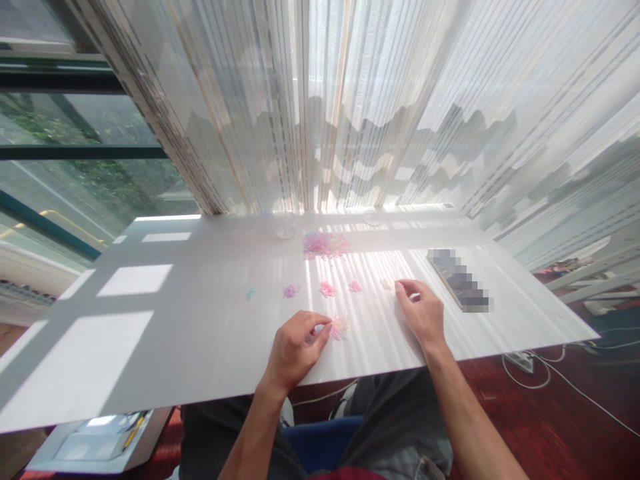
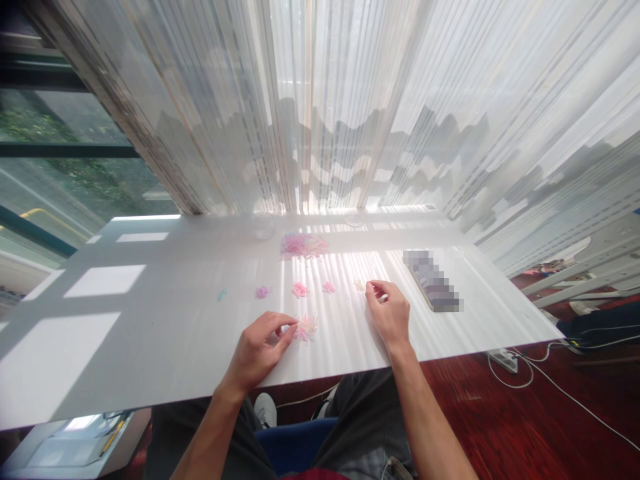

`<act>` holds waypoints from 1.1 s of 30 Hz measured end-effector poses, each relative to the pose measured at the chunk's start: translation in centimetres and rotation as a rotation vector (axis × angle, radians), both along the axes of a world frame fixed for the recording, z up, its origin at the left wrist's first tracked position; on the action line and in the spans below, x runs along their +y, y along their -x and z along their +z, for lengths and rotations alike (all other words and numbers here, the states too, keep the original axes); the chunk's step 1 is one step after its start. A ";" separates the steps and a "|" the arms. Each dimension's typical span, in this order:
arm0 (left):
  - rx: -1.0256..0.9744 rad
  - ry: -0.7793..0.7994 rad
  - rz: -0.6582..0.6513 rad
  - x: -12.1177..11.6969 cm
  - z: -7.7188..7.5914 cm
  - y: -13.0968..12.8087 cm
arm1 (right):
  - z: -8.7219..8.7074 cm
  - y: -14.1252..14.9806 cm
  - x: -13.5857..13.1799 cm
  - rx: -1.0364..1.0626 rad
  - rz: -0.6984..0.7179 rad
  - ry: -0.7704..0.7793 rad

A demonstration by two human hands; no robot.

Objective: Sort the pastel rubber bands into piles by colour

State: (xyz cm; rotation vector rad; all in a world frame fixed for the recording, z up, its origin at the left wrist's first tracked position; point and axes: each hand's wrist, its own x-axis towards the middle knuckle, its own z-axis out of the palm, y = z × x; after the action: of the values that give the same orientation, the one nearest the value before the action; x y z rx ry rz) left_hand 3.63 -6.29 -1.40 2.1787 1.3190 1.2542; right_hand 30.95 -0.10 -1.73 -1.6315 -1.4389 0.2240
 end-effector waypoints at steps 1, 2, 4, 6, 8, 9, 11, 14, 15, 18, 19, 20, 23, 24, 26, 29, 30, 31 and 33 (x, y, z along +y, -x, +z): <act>0.003 -0.009 -0.001 0.0 0.0 0.0 | 0.3 0.3 -0.3 0.000 0.014 -0.014; 0.010 -0.018 -0.006 0.0 0.0 0.0 | 0.6 0.7 -0.8 -0.003 0.044 -0.026; 0.037 -0.042 -0.025 0.1 0.1 0.0 | 1.1 1.7 -1.9 -0.022 0.170 -0.051; 0.089 -0.055 -0.040 0.1 0.2 0.0 | 1.4 3.0 -3.1 -0.043 0.394 -0.030; 0.154 -0.049 -0.040 0.0 0.2 -0.1 | 1.4 4.2 -4.0 -0.072 0.612 0.025; 0.181 -0.045 -0.034 0.0 0.2 -0.1 | 1.2 4.7 -4.3 -0.090 0.684 0.036; 0.214 -0.041 -0.020 -0.1 0.2 -0.2 | 0.7 5.4 -4.5 -0.115 0.744 0.050; 0.219 -0.037 -0.003 -0.1 0.0 -0.2 | -0.1 5.7 -4.4 -0.123 0.738 0.048; 0.218 -0.034 0.001 -0.1 -0.1 -0.2 | -0.3 5.7 -4.4 -0.122 0.742 0.047; 0.215 -0.027 0.014 -0.1 -0.2 -0.3 | -0.5 5.7 -4.4 -0.118 0.752 0.037; 0.215 -0.025 0.019 -0.1 -0.3 -0.3 | -0.4 5.7 -4.4 -0.116 0.752 0.035; 0.215 -0.024 0.023 0.0 -0.3 -0.3 | -0.4 5.7 -4.5 -0.113 0.751 0.032; 0.219 -0.016 0.026 0.1 -0.3 -0.3 | -0.1 6.0 -4.6 -0.111 0.748 0.034; 0.219 -0.014 0.024 0.1 -0.3 -0.3 | -0.1 6.1 -4.6 -0.110 0.742 0.037; 0.216 -0.011 0.019 0.1 -0.3 -0.3 | 0.0 6.3 -4.6 -0.105 0.729 0.043; 0.209 -0.009 0.012 0.1 -0.4 -0.2 | -0.1 6.7 -4.4 -0.099 0.728 0.041; 0.208 -0.008 0.011 0.1 -0.4 -0.2 | -0.2 6.8 -4.4 -0.099 0.730 0.039; 0.206 -0.009 0.011 0.1 -0.4 -0.2 | -0.3 6.9 -4.4 -0.100 0.729 0.038; 0.200 -0.010 0.009 0.1 -0.5 -0.2 | -0.5 7.0 -4.4 -0.099 0.725 0.038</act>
State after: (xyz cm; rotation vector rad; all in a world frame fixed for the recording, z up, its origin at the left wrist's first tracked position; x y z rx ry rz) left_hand 3.78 -6.15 -1.88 2.3585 1.4007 1.0712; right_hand 23.95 -4.50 -2.21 -1.0956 -2.0689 0.5854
